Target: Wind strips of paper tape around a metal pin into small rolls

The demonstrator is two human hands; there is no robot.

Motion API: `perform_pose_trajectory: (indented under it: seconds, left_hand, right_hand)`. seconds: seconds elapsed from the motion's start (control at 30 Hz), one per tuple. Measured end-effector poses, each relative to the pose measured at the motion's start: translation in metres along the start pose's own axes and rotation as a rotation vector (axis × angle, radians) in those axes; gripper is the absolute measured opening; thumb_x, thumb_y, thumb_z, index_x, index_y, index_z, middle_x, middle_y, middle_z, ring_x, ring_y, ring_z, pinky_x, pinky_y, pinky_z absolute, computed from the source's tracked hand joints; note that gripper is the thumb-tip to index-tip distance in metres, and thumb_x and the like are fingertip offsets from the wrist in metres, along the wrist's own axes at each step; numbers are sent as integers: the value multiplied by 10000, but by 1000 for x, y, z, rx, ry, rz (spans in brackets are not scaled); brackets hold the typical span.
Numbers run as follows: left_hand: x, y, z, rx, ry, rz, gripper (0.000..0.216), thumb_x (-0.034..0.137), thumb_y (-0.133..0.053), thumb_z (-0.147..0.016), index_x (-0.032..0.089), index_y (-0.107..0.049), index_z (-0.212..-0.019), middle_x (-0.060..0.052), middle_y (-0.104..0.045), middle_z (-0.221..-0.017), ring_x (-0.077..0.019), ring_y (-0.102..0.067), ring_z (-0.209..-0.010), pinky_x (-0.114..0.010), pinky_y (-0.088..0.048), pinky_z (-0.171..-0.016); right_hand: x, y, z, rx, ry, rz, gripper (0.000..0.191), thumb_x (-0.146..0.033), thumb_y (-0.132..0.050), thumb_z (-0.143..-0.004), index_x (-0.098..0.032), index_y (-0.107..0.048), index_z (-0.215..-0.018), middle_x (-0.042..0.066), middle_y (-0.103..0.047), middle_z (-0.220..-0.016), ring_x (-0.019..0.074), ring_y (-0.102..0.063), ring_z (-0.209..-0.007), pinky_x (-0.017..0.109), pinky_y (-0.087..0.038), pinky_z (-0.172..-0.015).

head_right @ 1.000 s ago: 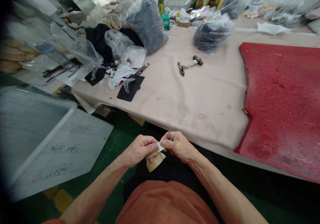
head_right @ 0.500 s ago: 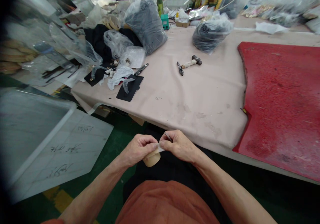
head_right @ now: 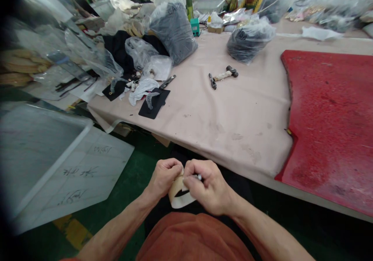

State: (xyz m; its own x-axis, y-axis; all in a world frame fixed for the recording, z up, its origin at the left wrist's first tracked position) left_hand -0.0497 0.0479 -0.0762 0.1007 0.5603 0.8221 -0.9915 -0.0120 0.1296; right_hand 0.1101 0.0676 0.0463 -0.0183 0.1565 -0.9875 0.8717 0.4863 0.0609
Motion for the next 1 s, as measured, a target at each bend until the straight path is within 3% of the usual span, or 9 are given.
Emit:
perform_pose_trajectory:
  seconds: [0.1,0.13,0.2,0.33,0.43,0.57,0.7,0.83,1.0]
  left_hand:
    - [-42,23,-11,100,140,105,179,301,-598,-615,122,-598,-606,27,-457,-482,-60,-340,-424,-212,-215,-424]
    - [-47,30,-14,109,140,138,227,350,-612,-643,125,-606,-668,34,-463,-492,-56,-326,-405,-211,-205,-415]
    - [-42,42,-15,119,90,188,339,448,-652,-705,124,-628,-799,34,-517,-548,-50,-358,-409,-202,-238,-421]
    - [-11,47,-4,48,-24,259,381,452,-711,-765,96,-661,-890,-11,-612,-637,-62,-481,-479,-192,-354,-471]
    - [2,33,9,-153,-55,358,351,387,-725,-785,91,-661,-963,-42,-658,-723,-62,-500,-487,-200,-379,-478]
    - [4,19,23,-316,-87,397,445,315,-726,-785,138,-603,-1175,-52,-678,-862,-67,-550,-572,-190,-417,-521]
    - [0,22,24,-227,-146,293,410,302,-705,-790,150,-619,-1162,-38,-663,-834,-66,-544,-621,-180,-401,-554]
    - [-1,41,26,-66,-224,129,276,324,-570,-852,110,-707,-959,-31,-611,-667,-55,-456,-537,-194,-330,-520]
    - [-4,55,35,-128,-170,295,464,459,-473,-855,77,-683,-1014,-24,-573,-585,-32,-278,-386,-212,-144,-404]
  right_hand:
    - [-29,33,9,284,237,-252,108,-166,-531,-930,-186,-609,-857,-12,-563,-708,102,-519,-665,255,-413,-616]
    - [-21,39,8,342,201,-301,98,-194,-568,-935,-190,-635,-862,-12,-568,-701,101,-525,-664,249,-407,-609]
    - [18,36,0,360,-24,-319,115,-282,-680,-892,-180,-682,-839,2,-609,-719,87,-522,-646,226,-372,-572]
    - [106,3,-6,303,-457,-340,405,-457,-841,-681,-142,-676,-876,-14,-568,-671,60,-428,-562,205,-292,-496]
    - [137,-17,-6,289,-573,-299,473,-546,-811,-674,-138,-620,-821,-36,-503,-624,41,-339,-512,204,-222,-454]
    - [145,-32,-9,270,-634,-319,522,-612,-787,-675,-150,-576,-793,-52,-456,-589,29,-283,-460,201,-162,-418]
    - [145,-59,-14,156,-756,-648,594,-589,-869,-571,-175,-478,-740,-84,-418,-537,8,-198,-389,200,-89,-394]
    - [144,-87,-16,21,-807,-914,573,-458,-914,-574,-173,-438,-717,-84,-465,-560,-10,-168,-356,197,-91,-389]
    - [147,-107,-18,-68,-819,-1093,477,-375,-897,-641,-150,-486,-729,-79,-472,-585,-16,-189,-369,177,-129,-396]
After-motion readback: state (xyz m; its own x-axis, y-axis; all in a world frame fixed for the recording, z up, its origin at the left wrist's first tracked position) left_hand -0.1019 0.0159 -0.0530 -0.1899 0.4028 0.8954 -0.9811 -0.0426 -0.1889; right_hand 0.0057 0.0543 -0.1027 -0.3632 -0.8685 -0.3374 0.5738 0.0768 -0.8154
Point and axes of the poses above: each hand's wrist, its own z-axis away from the middle knuckle, its own y-axis out of the back of the hand, x = y × z, the point moved 8 cm from there along -z, towards the middle knuckle
